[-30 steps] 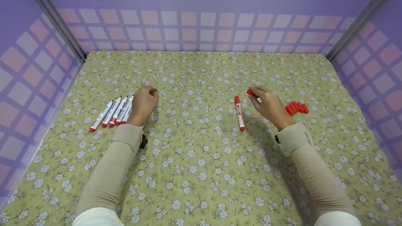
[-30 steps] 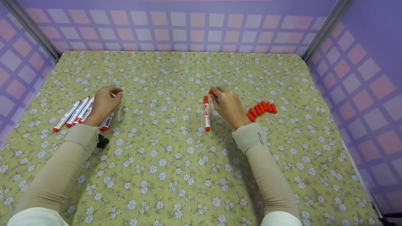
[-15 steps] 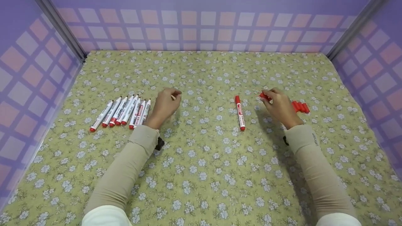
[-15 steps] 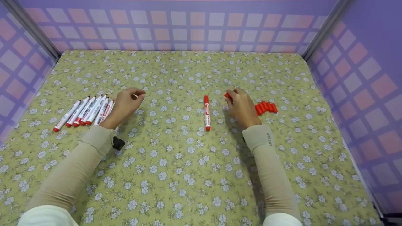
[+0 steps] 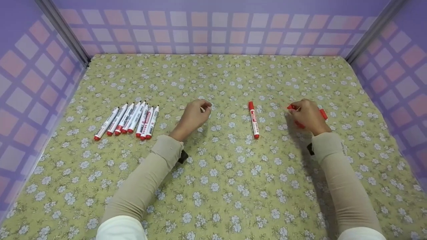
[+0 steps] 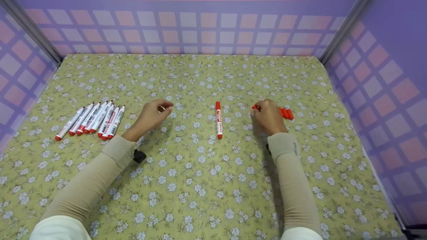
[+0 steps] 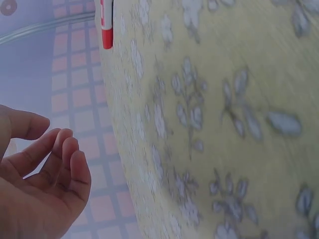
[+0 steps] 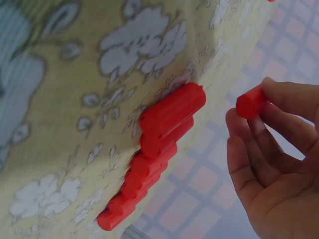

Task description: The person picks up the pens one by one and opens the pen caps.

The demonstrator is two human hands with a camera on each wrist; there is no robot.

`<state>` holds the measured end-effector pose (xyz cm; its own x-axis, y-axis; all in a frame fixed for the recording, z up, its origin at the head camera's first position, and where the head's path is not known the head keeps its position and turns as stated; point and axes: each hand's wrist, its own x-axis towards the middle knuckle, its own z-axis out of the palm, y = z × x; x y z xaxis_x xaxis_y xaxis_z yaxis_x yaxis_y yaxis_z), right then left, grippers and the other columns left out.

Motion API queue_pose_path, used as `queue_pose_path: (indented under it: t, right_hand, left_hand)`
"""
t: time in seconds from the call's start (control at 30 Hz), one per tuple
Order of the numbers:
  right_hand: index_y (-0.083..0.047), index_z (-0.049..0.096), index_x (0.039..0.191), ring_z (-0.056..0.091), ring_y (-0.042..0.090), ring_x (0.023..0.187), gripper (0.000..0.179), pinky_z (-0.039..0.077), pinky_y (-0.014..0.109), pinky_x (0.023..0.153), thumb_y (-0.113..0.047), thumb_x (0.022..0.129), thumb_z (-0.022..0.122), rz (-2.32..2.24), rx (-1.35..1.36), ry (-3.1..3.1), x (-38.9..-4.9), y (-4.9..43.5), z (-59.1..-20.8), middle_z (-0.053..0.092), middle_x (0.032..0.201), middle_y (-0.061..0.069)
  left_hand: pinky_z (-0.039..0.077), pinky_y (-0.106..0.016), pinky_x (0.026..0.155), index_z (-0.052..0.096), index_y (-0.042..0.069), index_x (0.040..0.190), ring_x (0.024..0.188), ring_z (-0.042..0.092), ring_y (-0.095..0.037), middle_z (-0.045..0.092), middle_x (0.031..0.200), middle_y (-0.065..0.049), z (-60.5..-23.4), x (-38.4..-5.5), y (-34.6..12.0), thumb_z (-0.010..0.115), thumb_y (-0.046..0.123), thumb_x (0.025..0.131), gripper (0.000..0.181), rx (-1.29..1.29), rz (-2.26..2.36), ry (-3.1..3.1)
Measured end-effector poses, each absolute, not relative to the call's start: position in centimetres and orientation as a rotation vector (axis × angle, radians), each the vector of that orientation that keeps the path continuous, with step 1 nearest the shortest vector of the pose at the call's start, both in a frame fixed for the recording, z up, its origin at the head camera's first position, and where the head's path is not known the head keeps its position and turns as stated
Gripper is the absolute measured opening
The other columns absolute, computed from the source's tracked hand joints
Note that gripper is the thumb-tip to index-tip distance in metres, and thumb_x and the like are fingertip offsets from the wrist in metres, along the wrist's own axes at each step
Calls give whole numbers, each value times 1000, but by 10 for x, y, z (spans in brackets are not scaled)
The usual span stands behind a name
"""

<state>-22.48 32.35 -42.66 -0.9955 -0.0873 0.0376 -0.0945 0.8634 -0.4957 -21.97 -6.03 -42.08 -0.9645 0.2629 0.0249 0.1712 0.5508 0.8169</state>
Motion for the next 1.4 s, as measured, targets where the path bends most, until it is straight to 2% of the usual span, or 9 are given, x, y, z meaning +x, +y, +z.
queue_pose_path:
  t: [0.27,0.57,0.93,1.13,1.3,1.4]
  right_hand:
    - [7,60,125,58,45,109,36,49,56,88,-11,95,60,845,40,-3138,-220,335,-422,59,122,32]
    - [7,63,121,63,40,100,32,52,51,82,-12,96,58,848,35,-3211,-217,346,-427,63,116,31]
    - [1,67,116,65,32,93,26,50,41,76,-14,98,55,907,20,-3226,-214,349,-425,67,111,25]
    - [4,59,127,61,39,108,34,49,51,91,-13,98,55,976,-53,-3246,-214,351,-423,62,120,28]
    - [5,56,130,61,39,110,38,50,51,90,-15,99,54,991,-68,-3238,-214,353,-422,61,122,29]
    - [6,52,134,60,39,113,41,50,51,91,-16,99,53,1011,-80,-3229,-213,353,-421,58,126,29]
  left_hand:
    - [49,-35,77,62,2,122,93,58,-22,62,112,-11,-425,-218,-46,47,15,99,30,394,1379,2634]
    - [49,-34,80,59,2,126,99,58,-22,61,114,-11,-428,-216,-26,47,15,99,32,405,1369,2540]
    - [49,-33,79,59,2,126,99,57,-20,60,115,-10,-429,-218,-6,47,17,99,34,404,1359,2496]
    - [49,-35,84,58,1,127,103,58,-22,60,118,-11,-433,-221,7,48,17,99,34,423,1354,2461]
    - [49,-35,85,57,2,128,102,58,-22,60,119,-11,-436,-224,20,49,17,98,35,404,1342,2443]
    - [49,-33,82,57,1,129,95,58,-19,61,116,-10,-436,-226,28,49,17,98,36,398,1340,2437]
